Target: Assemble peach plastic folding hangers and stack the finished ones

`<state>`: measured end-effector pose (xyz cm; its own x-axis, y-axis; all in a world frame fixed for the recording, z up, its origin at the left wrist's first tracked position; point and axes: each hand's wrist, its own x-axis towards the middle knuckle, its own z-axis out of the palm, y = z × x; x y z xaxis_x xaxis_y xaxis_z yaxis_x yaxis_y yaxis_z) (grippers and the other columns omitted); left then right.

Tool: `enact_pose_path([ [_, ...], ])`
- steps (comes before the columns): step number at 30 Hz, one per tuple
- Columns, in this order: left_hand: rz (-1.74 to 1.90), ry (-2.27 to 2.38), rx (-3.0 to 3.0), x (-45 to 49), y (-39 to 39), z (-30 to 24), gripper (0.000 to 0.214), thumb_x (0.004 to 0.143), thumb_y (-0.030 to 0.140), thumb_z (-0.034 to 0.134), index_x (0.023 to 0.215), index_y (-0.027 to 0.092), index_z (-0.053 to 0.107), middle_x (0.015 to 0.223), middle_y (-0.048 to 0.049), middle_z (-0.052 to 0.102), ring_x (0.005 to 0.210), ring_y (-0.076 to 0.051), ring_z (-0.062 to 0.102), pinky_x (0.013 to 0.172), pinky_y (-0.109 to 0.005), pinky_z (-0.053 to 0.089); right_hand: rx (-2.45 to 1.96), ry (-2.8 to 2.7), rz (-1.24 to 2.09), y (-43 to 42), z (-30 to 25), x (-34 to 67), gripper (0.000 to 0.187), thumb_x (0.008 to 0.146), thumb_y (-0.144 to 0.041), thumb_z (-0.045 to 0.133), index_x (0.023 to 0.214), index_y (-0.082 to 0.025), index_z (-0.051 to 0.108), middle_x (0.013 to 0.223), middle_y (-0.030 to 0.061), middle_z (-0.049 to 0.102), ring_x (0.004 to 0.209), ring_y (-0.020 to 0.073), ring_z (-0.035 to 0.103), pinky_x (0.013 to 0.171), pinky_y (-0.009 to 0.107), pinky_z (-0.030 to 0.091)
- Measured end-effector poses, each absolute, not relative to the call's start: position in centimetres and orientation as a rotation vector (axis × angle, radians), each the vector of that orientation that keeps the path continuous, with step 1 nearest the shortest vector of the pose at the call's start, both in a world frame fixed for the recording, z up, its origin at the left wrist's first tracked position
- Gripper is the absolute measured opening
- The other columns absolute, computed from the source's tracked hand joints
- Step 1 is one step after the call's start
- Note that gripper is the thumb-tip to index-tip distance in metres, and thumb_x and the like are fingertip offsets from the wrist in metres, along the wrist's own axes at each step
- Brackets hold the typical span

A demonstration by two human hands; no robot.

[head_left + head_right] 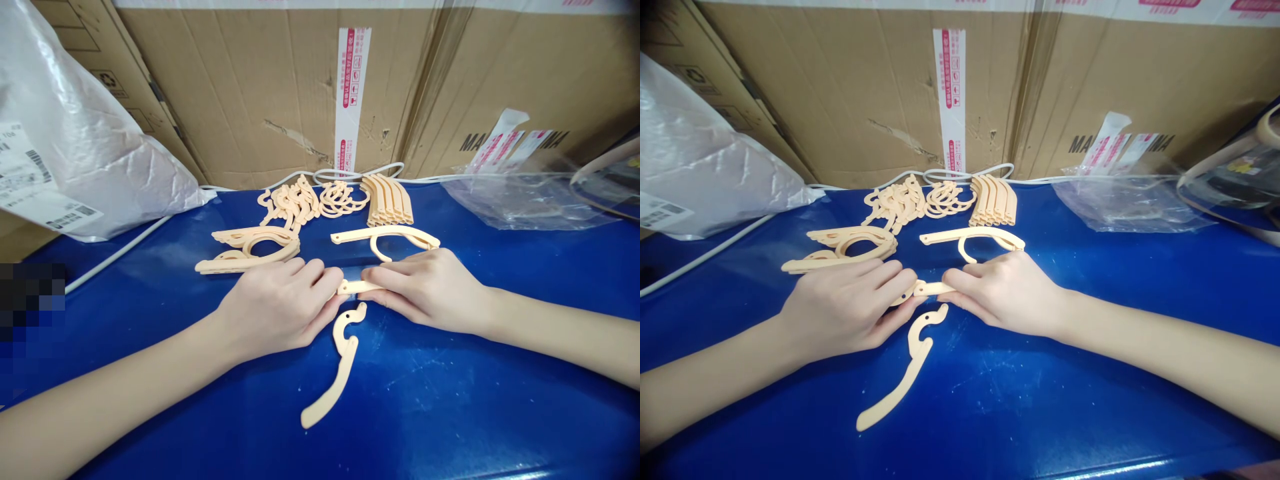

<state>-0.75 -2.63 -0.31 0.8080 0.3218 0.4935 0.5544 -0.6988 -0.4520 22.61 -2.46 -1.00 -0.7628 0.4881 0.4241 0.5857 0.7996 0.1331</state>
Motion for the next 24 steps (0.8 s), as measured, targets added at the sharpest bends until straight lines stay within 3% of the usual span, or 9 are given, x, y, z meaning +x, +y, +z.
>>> enact_pose_path([
  [24, -0.532, -0.673, -2.456, -0.62, -2.56, -0.37, 0.025, 0.093, 0.030, 0.047, 0.071, 0.018, 0.052, 0.054, 0.0030, 0.051, 0.048, -0.015, 0.052, 0.047, -0.028, 0.031, -0.817, -2.606, -0.397, -2.40, -0.93, 22.63, 0.036, 0.100, -0.039, 0.040, 0.083, -0.018, 0.064, 0.063, -0.0025, 0.065, 0.052, 0.0100, 0.058, 0.049, 0.027, 0.030],
])
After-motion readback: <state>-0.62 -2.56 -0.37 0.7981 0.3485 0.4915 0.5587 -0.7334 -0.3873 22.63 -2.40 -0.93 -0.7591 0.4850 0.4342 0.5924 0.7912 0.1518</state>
